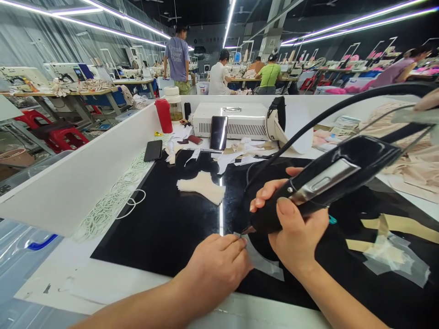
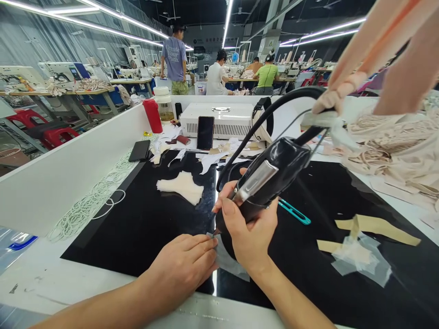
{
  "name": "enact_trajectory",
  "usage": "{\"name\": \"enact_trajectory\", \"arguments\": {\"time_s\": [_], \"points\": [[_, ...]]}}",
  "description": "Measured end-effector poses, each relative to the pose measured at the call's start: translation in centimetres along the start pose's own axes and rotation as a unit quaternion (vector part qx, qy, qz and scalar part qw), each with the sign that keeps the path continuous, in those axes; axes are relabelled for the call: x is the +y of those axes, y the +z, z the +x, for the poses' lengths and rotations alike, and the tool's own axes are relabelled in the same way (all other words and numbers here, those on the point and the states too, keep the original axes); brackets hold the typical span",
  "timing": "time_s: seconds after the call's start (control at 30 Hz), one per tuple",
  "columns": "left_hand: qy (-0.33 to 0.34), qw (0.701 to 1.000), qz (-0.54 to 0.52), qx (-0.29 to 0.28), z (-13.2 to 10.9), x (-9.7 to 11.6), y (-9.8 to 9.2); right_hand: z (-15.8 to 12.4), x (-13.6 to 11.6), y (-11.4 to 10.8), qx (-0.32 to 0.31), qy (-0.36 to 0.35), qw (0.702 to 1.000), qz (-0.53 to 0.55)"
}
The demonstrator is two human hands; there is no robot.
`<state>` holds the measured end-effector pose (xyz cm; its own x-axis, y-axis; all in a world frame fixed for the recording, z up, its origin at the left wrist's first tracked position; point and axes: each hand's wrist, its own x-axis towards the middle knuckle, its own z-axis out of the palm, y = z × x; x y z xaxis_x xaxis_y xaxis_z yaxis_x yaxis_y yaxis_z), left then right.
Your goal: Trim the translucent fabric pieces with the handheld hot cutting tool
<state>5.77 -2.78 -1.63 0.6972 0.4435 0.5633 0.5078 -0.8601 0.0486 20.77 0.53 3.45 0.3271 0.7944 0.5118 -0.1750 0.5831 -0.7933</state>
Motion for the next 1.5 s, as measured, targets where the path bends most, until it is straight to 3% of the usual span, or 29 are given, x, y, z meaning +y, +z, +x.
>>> {"name": "enact_trajectory", "arguments": {"time_s": [0.7,0.83,1.03,1.2,1.37,1.5], "points": [[0.005,1.0,-0.011,-0.012,-0.2,-0.2,0.1,0.5,-0.1,0.8,-0.007,0.011,1.0,0.027],[0.006,0.999,-0.015,-0.036,-0.1,-0.2,-0.2,0.6,-1.2,-0.2,0.016,-0.004,0.999,0.027],[0.007,0.998,-0.003,-0.059,-0.2,0.0,-0.3,-0.8,-3.5,-3.1,0.0,0.045,0.999,0.017],[0.009,0.998,0.003,-0.066,-0.3,-0.1,-0.3,-1.7,-5.3,-4.9,0.013,0.025,1.0,-0.006],[0.014,0.997,0.0,-0.07,-0.3,-0.4,-0.6,-1.6,-5.7,-5.4,0.04,0.023,0.999,-0.014],[0.024,0.999,-0.016,-0.038,0.1,-0.1,-0.9,-1.5,-5.6,-5.1,0.042,0.014,0.999,-0.009]]}}
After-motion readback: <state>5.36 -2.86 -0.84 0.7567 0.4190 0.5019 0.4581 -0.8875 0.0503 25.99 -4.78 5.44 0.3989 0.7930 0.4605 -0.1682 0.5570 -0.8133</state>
